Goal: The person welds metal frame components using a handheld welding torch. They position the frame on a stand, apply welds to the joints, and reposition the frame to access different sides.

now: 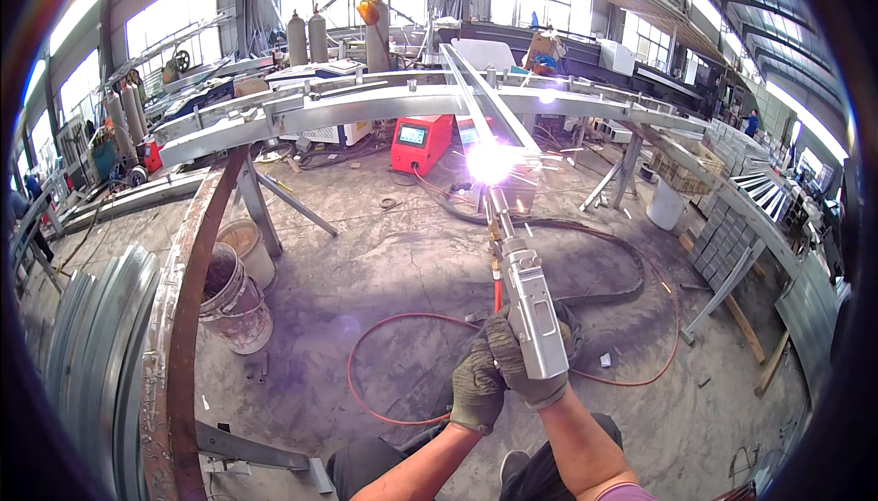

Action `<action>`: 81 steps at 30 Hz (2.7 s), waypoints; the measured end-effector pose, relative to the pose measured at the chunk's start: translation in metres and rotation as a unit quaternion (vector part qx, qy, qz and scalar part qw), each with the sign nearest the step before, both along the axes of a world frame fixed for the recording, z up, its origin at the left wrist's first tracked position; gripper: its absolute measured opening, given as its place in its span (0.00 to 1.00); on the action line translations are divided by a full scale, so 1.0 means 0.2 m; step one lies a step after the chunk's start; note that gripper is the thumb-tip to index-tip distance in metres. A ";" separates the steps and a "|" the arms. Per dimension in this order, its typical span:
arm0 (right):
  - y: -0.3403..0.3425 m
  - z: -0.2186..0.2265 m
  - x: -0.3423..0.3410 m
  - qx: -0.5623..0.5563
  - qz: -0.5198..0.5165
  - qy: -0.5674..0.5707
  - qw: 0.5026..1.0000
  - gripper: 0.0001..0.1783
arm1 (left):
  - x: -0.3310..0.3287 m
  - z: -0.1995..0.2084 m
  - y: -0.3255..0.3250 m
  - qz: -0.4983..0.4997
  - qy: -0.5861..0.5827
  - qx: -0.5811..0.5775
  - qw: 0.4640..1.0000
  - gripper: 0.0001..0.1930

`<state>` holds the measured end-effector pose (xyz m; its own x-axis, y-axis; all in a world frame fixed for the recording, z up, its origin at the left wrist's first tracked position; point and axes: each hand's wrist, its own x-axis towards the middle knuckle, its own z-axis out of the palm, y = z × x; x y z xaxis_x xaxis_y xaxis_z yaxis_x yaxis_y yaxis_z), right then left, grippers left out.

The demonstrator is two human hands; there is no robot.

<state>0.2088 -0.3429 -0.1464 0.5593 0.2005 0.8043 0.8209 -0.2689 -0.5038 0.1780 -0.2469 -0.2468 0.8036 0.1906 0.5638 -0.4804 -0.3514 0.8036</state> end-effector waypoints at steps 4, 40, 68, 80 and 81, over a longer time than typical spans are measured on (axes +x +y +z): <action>0.00 -0.01 0.00 -0.004 0.006 0.007 1.000 0.07 | 0.00 -0.01 -0.01 0.008 0.003 -0.013 1.000 0.12; 0.00 -0.01 0.00 -0.005 -0.014 0.007 1.000 0.05 | 0.02 -0.02 -0.02 0.007 -0.004 -0.028 1.000 0.08; 0.01 -0.05 -0.01 -0.034 -0.017 0.002 0.999 0.05 | 0.02 -0.05 -0.01 0.006 -0.006 -0.031 0.999 0.04; 0.01 -0.04 -0.02 0.000 -0.039 0.011 0.999 0.06 | 0.00 -0.02 -0.04 -0.019 0.000 -0.081 0.997 0.06; 0.00 -0.04 -0.02 -0.002 -0.042 0.010 0.999 0.08 | 0.00 -0.01 -0.04 -0.015 -0.009 -0.072 0.997 0.06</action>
<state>0.2053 -0.3425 -0.1549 0.5897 0.1566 0.7923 0.7857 -0.3382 -0.5180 0.1781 -0.2545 -0.2486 0.8000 0.2469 0.5469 -0.5039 -0.2184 0.8357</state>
